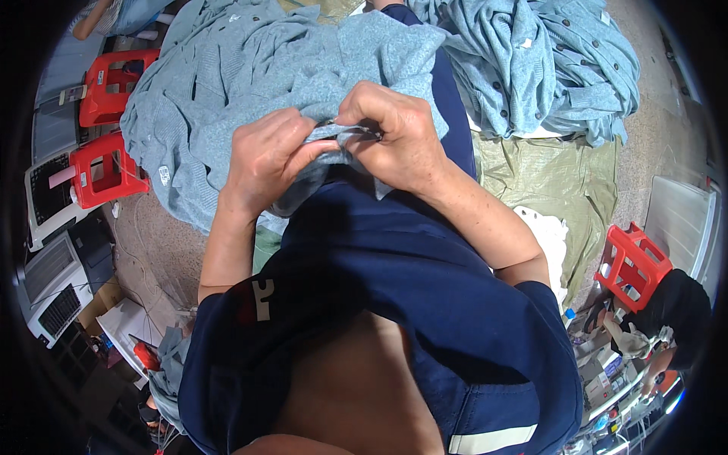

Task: Trimming loose threads from garments using small snips.

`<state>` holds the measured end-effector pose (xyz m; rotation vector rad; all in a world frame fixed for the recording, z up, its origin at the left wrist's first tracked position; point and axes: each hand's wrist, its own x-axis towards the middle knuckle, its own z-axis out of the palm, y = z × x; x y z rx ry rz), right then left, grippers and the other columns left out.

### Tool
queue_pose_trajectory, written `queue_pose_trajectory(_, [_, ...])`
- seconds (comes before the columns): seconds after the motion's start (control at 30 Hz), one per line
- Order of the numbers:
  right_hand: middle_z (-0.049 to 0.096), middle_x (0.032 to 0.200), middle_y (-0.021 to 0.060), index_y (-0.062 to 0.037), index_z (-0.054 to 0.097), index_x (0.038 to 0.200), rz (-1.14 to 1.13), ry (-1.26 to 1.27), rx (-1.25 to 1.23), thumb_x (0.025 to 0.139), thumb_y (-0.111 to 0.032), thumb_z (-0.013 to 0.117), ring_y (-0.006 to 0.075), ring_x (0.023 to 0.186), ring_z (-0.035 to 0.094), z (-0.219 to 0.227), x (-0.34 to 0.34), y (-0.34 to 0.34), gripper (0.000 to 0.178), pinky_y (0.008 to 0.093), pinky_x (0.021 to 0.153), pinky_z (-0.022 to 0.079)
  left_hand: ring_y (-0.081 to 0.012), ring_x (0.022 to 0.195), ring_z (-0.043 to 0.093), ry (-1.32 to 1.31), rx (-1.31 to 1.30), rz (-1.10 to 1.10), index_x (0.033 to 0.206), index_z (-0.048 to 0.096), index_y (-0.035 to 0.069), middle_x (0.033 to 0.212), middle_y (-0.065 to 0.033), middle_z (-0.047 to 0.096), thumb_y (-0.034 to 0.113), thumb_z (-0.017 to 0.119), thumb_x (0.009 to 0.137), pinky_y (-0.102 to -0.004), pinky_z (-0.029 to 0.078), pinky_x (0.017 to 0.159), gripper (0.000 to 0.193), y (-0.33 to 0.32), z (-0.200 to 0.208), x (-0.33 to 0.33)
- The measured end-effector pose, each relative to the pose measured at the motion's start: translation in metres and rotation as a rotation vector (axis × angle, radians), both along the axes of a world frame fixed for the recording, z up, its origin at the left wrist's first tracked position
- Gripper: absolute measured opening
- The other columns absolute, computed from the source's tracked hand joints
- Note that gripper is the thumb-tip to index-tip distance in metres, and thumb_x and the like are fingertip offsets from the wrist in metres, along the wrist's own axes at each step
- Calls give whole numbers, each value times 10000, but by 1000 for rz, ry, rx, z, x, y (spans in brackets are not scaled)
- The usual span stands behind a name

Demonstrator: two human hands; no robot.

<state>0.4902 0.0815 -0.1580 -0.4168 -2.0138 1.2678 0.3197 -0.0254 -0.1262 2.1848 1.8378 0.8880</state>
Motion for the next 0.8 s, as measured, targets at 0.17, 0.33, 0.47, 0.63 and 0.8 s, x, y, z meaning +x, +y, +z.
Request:
queue_pose_trajectory(0.17, [622,793,73,-30,576,827,-41,-112,-197,628,105,680,214,627,603,-5,0,-1,262,294,540,470,-217,566,562,47,90,40,725,572,76,632,-46,515,214,771,784,-325,445,529,249,2,-10,7])
queue_pose_trajectory(0.33, [570,836,96,-37,570,916,-18,-168,279,677,37,690,315,730,621,11,8,12,277,370,629,508,-249,576,561,98,251,202,719,610,24,654,-101,576,114,749,777,-346,439,552,175,12,-25,5])
queue_pose_trajectory(0.47, [606,915,125,-15,610,934,-18,-475,240,748,49,665,331,830,642,1,46,45,204,384,715,513,-73,638,542,-302,-401,320,815,663,-8,706,-30,622,142,735,823,-238,413,607,167,-6,-16,-31])
queue_pose_trajectory(0.63, [636,902,119,-3,636,954,7,-502,81,775,98,635,284,812,664,-8,68,57,205,364,715,509,-42,711,502,-690,-654,302,845,677,1,708,31,592,198,717,861,-226,411,645,202,-32,-11,-66])
queue_pose_trajectory(0.8, [637,926,98,-28,642,1000,-179,-388,4,746,124,632,258,839,653,-11,63,54,296,329,724,509,-75,748,563,-963,-529,353,885,681,19,791,18,644,118,725,833,-218,423,728,120,-31,-2,-58])
